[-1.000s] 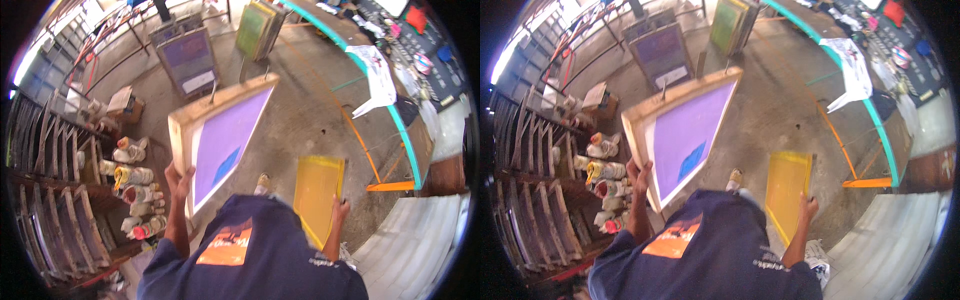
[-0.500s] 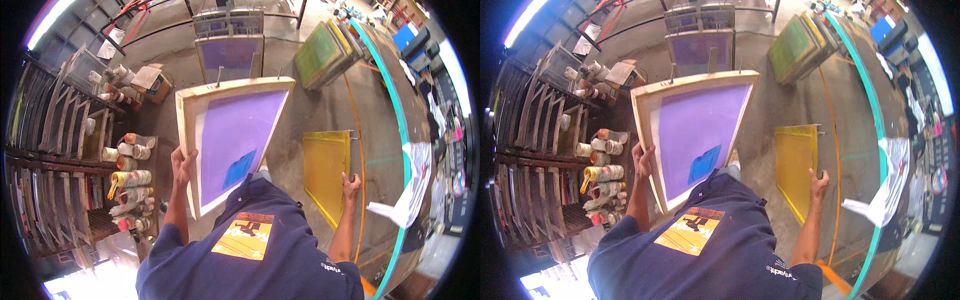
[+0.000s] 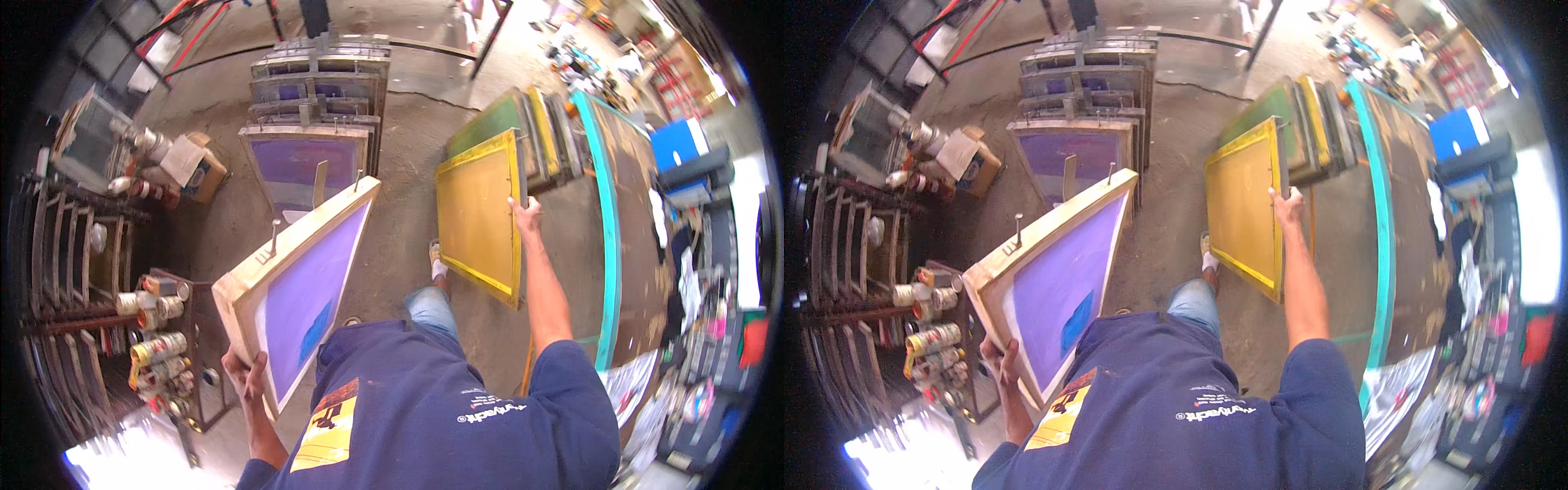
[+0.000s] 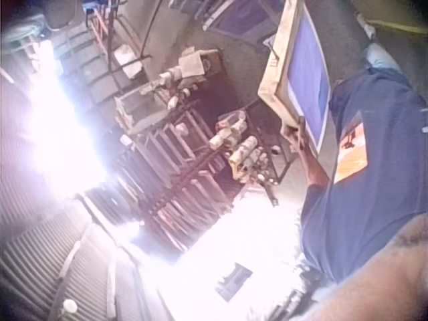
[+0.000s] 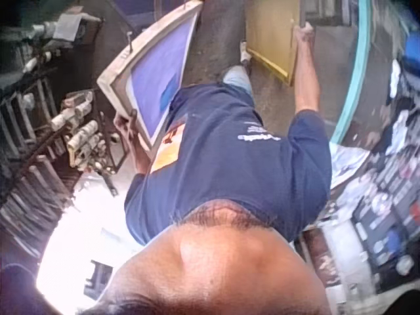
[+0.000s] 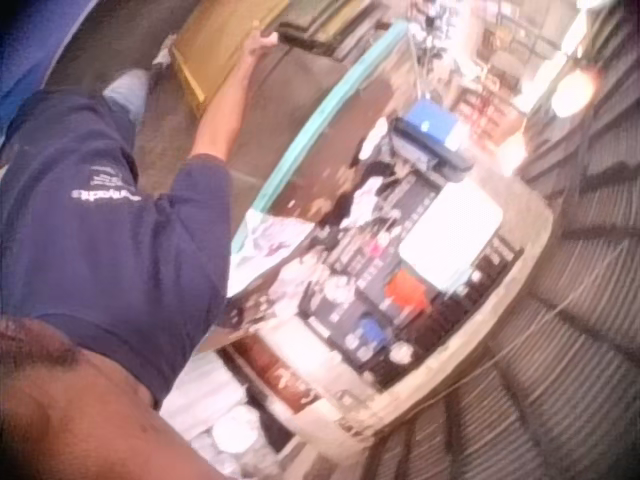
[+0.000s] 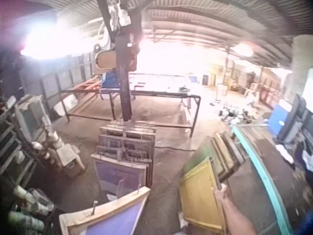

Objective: The person carries multiple screen frames to a workbench and uses a screwdriver to tighten screws on the frame edges. They handle the frames one by one, positioning them on the bench and securing the hardware.

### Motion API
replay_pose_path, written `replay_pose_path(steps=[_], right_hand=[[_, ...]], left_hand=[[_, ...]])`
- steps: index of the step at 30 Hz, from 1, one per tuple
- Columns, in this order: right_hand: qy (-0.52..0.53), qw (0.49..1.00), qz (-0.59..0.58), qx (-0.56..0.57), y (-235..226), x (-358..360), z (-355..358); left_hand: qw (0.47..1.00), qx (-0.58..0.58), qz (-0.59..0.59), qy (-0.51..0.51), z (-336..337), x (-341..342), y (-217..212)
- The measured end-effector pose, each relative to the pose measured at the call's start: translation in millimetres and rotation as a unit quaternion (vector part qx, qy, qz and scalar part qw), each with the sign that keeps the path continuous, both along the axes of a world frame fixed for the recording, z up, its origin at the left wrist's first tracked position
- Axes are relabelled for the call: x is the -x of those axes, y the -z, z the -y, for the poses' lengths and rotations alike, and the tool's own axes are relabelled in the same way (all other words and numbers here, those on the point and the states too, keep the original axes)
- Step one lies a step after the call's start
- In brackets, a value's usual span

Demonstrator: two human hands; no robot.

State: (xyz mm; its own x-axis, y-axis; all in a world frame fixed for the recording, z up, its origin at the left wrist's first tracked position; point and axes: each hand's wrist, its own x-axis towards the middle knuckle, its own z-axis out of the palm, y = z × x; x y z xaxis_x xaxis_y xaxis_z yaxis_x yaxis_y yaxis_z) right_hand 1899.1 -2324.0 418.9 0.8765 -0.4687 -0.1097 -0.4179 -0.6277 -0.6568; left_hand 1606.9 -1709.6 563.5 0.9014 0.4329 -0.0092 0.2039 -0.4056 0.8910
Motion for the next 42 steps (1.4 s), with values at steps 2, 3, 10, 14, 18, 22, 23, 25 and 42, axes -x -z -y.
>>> replay_pose_path(steps=[2, 3, 10, 14, 18, 22, 23, 25, 42], right_hand=[[-0.003, 0.996, 0.036, 0.076, 51, -74, 48], [-0.024, 0.998, 0.035, 0.055, 56, -114, 48], [-0.069, 0.994, -0.051, 0.069, 116, -324, 116], [-0.068, 0.995, -0.04, 0.052, 183, -386, 194], [-0.078, 0.994, -0.06, 0.036, 220, -445, 233], [-0.035, 0.983, -0.021, 0.177, 250, -489, 281], [-0.048, 0.983, -0.041, 0.171, 256, -496, 304], [-0.1, 0.974, -0.158, 0.126, 247, -506, 300], [-0.33, 0.885, 0.263, -0.196, 22, -501, 30]], left_hand=[[0.997, -0.015, 0.004, -0.077, 30, -10, 17], [0.99, -0.011, 0.011, -0.142, 34, 5, 37], [0.929, -0.15, -0.024, -0.337, 163, -3, -56], [0.944, -0.128, -0.074, -0.295, 179, -49, -170], [0.914, -0.1, -0.036, -0.391, 205, -54, -195], [0.91, -0.083, -0.02, -0.406, 221, -59, -208], [0.909, -0.081, -0.01, -0.409, 214, -66, -208], [0.905, -0.078, 0.003, -0.419, 241, -69, -215], [0.916, -0.167, 0.06, -0.36, 208, -26, -268]])
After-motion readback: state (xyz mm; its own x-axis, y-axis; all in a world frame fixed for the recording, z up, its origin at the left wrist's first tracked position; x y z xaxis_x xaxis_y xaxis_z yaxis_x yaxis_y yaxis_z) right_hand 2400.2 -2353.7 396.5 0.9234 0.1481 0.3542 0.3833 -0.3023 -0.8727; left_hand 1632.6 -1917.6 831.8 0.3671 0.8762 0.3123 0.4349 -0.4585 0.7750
